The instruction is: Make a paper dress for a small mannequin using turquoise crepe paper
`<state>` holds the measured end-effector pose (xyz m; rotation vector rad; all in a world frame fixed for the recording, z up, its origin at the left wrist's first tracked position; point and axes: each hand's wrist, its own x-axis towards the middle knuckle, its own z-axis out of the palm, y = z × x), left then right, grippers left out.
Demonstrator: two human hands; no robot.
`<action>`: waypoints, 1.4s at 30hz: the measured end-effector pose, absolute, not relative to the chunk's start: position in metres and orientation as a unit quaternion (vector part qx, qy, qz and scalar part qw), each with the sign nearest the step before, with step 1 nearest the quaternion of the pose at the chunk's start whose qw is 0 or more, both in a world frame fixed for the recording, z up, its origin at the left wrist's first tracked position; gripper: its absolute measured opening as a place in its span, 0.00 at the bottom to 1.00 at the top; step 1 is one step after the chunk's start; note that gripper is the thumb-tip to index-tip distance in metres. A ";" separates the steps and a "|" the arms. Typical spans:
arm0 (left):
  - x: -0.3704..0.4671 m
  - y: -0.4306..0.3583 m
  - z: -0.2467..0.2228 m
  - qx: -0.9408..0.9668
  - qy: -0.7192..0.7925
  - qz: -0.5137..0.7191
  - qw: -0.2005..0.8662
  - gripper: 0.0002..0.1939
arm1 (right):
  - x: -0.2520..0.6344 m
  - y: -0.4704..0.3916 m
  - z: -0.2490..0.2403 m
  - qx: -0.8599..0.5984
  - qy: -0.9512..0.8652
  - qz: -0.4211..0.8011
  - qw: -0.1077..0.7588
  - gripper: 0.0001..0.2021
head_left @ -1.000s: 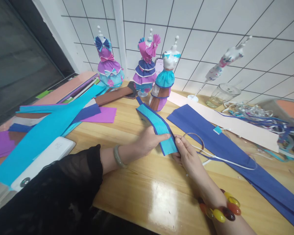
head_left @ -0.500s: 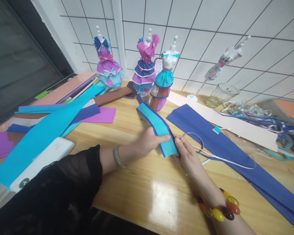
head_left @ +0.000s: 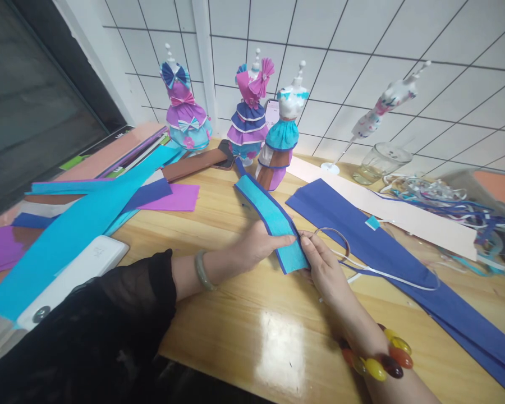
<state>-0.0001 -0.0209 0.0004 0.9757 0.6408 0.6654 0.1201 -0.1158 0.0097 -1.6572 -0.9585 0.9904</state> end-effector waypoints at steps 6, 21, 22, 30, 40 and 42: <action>0.000 -0.019 -0.003 0.444 0.282 0.298 0.797 0.17 | 0.122 -0.116 0.008 -0.683 -0.398 0.396 0.467 0.23; 0.002 -0.008 -0.002 0.376 0.301 0.356 0.801 0.16 | 0.121 -0.116 0.008 -0.693 -0.418 0.393 0.437 0.22; 0.002 -0.008 -0.003 0.383 0.297 0.357 0.799 0.16 | 0.120 -0.116 0.009 -0.694 -0.418 0.388 0.439 0.22; 0.001 -0.015 -0.009 0.447 0.313 0.346 0.763 0.13 | 0.121 -0.113 0.006 -0.684 -0.437 0.356 0.464 0.23; 0.001 -0.013 -0.015 0.460 0.294 0.349 0.762 0.12 | 0.122 -0.115 0.006 -0.686 -0.431 0.370 0.454 0.21; 0.001 -0.013 -0.015 0.456 0.296 0.349 0.763 0.12 | 0.122 -0.115 0.005 -0.686 -0.432 0.370 0.453 0.21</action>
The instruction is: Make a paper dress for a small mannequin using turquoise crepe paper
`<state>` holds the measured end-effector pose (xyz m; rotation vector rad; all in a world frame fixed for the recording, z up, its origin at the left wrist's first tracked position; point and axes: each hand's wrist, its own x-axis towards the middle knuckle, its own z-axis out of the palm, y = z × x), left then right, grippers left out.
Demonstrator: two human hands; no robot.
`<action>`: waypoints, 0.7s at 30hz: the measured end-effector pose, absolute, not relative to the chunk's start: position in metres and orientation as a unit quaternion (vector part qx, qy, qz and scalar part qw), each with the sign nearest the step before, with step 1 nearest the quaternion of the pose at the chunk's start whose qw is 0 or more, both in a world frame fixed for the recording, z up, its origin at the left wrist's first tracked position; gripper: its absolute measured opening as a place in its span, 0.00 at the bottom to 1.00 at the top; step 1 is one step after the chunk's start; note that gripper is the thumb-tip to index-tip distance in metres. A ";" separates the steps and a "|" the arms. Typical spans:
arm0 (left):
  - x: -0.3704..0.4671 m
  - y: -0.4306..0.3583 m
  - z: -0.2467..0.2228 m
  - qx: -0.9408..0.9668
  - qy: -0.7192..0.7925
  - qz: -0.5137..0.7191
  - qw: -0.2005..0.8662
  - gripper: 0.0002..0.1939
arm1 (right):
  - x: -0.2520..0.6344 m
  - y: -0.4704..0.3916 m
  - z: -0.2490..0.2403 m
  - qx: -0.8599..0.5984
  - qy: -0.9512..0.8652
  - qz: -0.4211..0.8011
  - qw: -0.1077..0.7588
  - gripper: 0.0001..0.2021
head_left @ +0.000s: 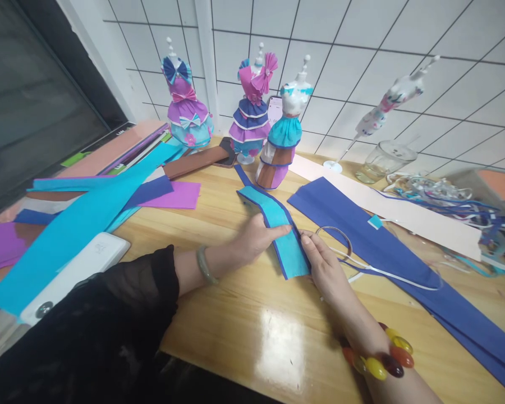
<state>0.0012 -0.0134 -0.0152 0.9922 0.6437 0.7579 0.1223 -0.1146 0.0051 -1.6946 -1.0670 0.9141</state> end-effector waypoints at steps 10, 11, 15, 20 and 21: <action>0.001 -0.014 -0.015 0.450 0.292 0.346 0.770 0.13 | 0.122 -0.115 0.005 -0.688 -0.423 0.378 0.453 0.20; 0.001 -0.013 -0.015 0.451 0.292 0.346 0.769 0.13 | 0.122 -0.115 0.005 -0.688 -0.422 0.380 0.452 0.20; 0.000 -0.014 -0.016 0.453 0.291 0.346 0.769 0.13 | 0.122 -0.115 0.005 -0.681 -0.422 0.385 0.459 0.20; 0.000 -0.014 -0.014 0.450 0.290 0.341 0.773 0.12 | 0.122 -0.115 0.005 -0.679 -0.416 0.390 0.461 0.21; 0.000 -0.014 -0.013 0.440 0.288 0.340 0.780 0.12 | 0.121 -0.114 0.005 -0.680 -0.416 0.391 0.459 0.21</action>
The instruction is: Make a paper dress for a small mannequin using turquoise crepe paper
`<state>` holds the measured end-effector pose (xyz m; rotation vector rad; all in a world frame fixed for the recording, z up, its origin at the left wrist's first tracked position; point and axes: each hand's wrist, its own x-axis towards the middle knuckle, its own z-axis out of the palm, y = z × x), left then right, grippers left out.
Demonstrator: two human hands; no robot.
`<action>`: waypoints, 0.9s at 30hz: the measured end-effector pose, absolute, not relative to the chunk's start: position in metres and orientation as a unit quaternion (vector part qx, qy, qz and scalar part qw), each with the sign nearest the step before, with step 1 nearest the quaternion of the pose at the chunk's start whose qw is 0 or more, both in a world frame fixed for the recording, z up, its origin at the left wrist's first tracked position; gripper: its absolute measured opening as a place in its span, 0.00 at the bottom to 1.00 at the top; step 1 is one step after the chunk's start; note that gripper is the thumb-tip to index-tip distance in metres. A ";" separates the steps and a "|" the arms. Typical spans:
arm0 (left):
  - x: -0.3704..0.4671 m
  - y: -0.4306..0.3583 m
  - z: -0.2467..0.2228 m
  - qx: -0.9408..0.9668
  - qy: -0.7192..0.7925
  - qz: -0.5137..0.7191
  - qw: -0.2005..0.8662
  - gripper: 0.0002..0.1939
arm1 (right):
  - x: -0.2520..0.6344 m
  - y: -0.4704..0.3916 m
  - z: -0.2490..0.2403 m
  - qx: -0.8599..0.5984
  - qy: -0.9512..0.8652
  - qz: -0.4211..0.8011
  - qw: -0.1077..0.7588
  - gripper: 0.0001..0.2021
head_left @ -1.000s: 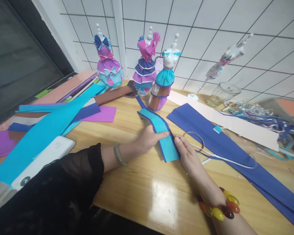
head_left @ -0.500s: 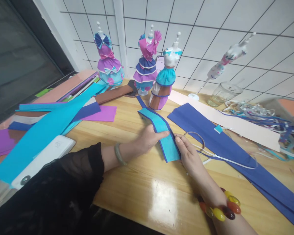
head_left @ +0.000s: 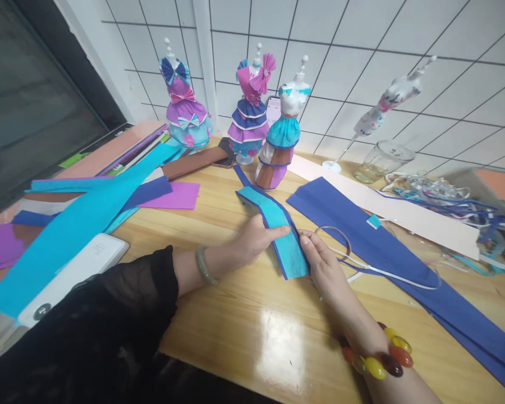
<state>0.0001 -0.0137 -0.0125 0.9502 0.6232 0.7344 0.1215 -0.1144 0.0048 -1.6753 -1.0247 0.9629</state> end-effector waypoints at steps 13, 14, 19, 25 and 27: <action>0.003 -0.008 -0.009 0.399 0.295 0.364 0.788 0.13 | 0.119 -0.114 0.009 -0.685 -0.441 0.360 0.454 0.21; 0.002 -0.009 -0.010 0.408 0.297 0.363 0.783 0.13 | 0.119 -0.114 0.008 -0.684 -0.442 0.358 0.457 0.21; 0.001 -0.014 -0.015 0.455 0.299 0.360 0.757 0.11 | 0.119 -0.114 0.007 -0.685 -0.441 0.354 0.460 0.21; 0.001 -0.017 -0.012 0.464 0.311 0.357 0.749 0.10 | 0.120 -0.114 0.006 -0.686 -0.442 0.347 0.462 0.21; 0.001 -0.016 -0.012 0.461 0.312 0.356 0.750 0.10 | 0.120 -0.114 0.005 -0.690 -0.437 0.345 0.463 0.21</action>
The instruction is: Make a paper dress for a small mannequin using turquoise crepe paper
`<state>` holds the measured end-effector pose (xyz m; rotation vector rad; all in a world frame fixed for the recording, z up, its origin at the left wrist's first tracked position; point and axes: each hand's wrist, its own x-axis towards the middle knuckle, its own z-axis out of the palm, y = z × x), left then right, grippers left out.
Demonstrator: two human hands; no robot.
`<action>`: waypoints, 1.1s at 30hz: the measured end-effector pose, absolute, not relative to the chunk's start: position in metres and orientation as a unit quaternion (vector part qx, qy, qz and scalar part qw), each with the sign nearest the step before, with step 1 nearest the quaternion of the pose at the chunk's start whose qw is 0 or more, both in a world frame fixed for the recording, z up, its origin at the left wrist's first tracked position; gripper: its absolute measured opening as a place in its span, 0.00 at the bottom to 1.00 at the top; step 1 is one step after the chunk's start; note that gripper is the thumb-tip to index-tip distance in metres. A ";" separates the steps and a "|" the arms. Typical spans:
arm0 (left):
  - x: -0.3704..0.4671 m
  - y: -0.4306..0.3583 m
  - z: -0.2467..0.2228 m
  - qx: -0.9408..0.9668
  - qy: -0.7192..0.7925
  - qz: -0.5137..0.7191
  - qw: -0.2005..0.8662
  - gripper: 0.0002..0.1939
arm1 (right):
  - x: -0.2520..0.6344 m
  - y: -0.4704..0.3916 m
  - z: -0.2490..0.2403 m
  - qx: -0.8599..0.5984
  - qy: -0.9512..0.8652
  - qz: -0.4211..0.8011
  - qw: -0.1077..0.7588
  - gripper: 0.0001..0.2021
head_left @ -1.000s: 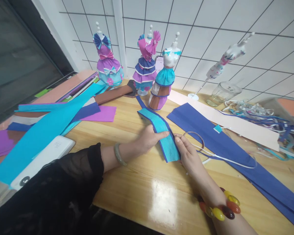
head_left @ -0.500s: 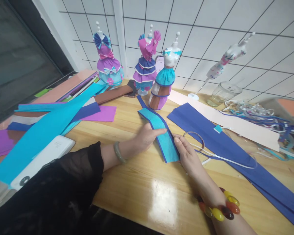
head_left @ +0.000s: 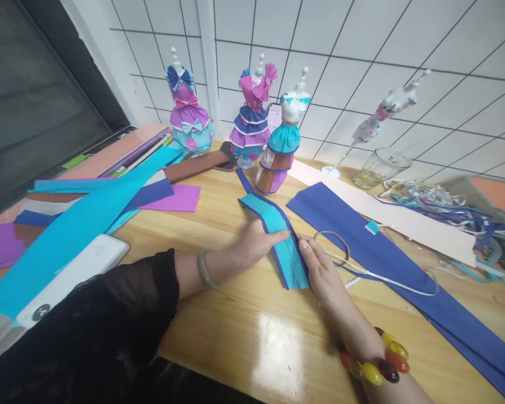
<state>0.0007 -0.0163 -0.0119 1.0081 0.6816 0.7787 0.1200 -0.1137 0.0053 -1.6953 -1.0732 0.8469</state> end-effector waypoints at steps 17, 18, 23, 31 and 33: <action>0.000 -0.017 -0.011 0.443 0.309 0.349 0.766 0.12 | 0.120 -0.112 0.002 -0.677 -0.439 0.357 0.471 0.23; 0.000 -0.017 -0.011 0.441 0.310 0.347 0.768 0.12 | 0.120 -0.112 0.003 -0.676 -0.440 0.358 0.470 0.23; 0.000 -0.014 -0.016 0.420 0.291 0.361 0.780 0.13 | 0.119 -0.113 0.002 -0.673 -0.439 0.363 0.472 0.22; -0.001 -0.013 -0.021 0.471 0.314 0.342 0.750 0.12 | 0.118 -0.113 0.001 -0.681 -0.434 0.363 0.466 0.23; -0.001 -0.015 -0.021 0.482 0.316 0.340 0.743 0.12 | 0.118 -0.114 0.000 -0.678 -0.435 0.359 0.471 0.23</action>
